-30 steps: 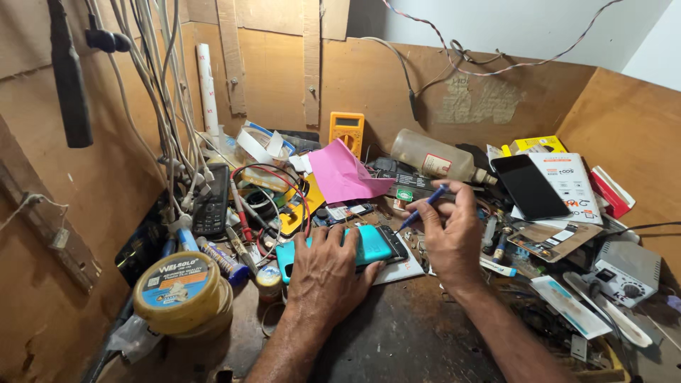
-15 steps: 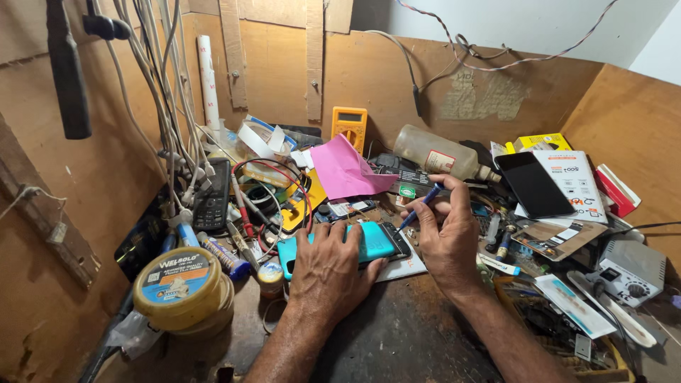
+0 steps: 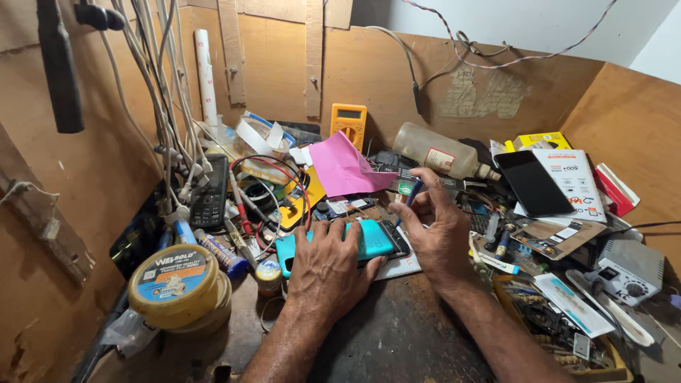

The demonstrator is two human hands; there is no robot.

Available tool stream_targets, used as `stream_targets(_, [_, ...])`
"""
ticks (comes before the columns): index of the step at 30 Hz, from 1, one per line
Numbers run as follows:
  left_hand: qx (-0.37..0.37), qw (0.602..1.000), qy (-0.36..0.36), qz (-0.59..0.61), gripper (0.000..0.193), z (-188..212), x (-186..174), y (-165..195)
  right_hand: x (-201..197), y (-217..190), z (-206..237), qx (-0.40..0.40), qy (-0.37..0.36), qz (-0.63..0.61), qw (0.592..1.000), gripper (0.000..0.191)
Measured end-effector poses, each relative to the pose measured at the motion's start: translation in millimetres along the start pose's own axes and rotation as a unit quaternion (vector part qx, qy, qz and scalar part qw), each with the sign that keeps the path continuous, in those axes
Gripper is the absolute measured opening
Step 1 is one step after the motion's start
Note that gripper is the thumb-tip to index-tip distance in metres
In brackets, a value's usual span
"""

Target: The person uses a small screwdriver to remove screws from the back of a teal smartphone. They then lift the back cover, disconnect the battery, and place the cover aside. The person continues to manipulate the internal components with the screwdriver.

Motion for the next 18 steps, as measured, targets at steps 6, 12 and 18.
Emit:
stream_targets(6, [0.012,0.999,0.029,-0.006,0.063,0.7,-5.7,2.4,12.3,15.9,-0.1,0.036,-0.046,-0.089,0.994,0.065])
stream_targets(12, [0.011,1.000,0.019,-0.010,0.060,0.7,-5.1,2.4,15.3,13.3,-0.1,0.018,-0.082,-0.153,0.985,0.066])
stream_targets(18, [0.013,1.000,0.025,-0.006,0.059,0.3,-6.5,3.6,19.3,23.1,1.3,0.070,-0.069,-0.057,0.994,0.075])
Point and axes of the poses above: each hand's wrist, its own z-axis away from the middle knuckle, its own x-axis out of the palm, y = z × x, the point moved 10 cm from there along -z, towards the middle knuckle, and after that the axes turned 4 degrees about z, right-handed, at the moved point
